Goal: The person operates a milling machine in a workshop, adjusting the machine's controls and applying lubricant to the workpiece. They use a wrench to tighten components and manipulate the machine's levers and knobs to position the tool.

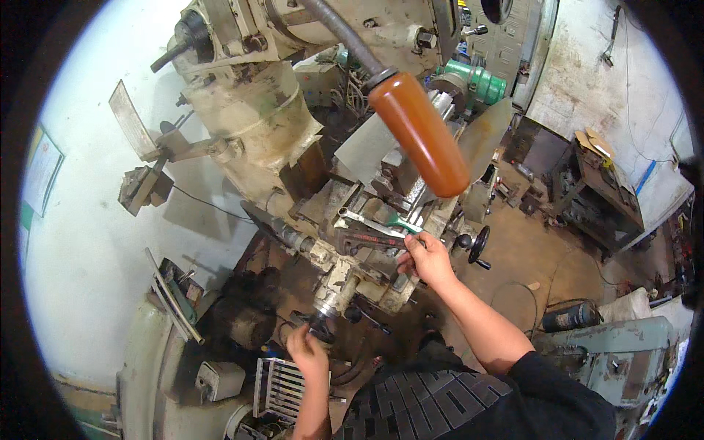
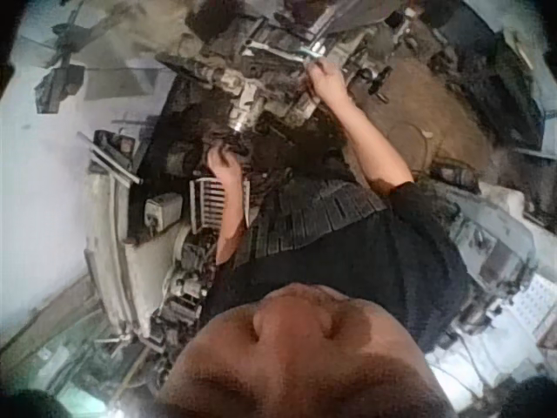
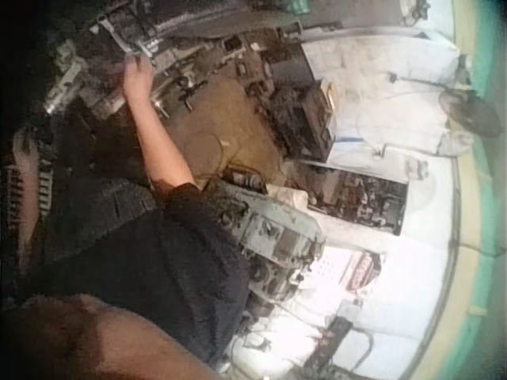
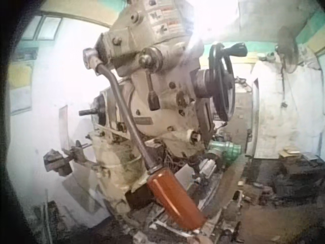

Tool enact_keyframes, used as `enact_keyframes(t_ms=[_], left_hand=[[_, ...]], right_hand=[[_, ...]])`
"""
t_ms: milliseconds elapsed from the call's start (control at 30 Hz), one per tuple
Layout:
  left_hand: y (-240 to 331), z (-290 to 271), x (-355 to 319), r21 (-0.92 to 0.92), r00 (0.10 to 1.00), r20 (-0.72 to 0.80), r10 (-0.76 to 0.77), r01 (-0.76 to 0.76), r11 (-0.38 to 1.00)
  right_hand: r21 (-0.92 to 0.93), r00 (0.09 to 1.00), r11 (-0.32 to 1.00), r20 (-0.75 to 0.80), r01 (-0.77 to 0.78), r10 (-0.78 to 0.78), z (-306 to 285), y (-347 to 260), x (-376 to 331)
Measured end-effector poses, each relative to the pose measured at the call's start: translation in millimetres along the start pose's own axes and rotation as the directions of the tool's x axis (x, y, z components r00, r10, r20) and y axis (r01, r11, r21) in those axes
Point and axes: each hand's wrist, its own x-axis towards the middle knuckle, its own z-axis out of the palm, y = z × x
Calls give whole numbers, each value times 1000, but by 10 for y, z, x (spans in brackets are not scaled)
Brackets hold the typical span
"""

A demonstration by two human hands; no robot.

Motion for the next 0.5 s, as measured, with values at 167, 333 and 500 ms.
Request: enact_keyframes(t_ms=[167, 333, 500], left_hand=[[563, 882, 1102, -380, 724, 472, -503, 682, 625], [1033, 1446, 1444, -562, 649, 513, -561, 748, 352], [1298, 2225, 1833, -630, 715, 471, -518, 683, 370]], right_hand=[[0, 999, 999, 0, -37, 37, -130, -565, -158], [-5, 997, 998, 39, 60, -59, -622, -935, -396], [-205, 962, 944, -26, 260, -271, -917, -1141, -216]])
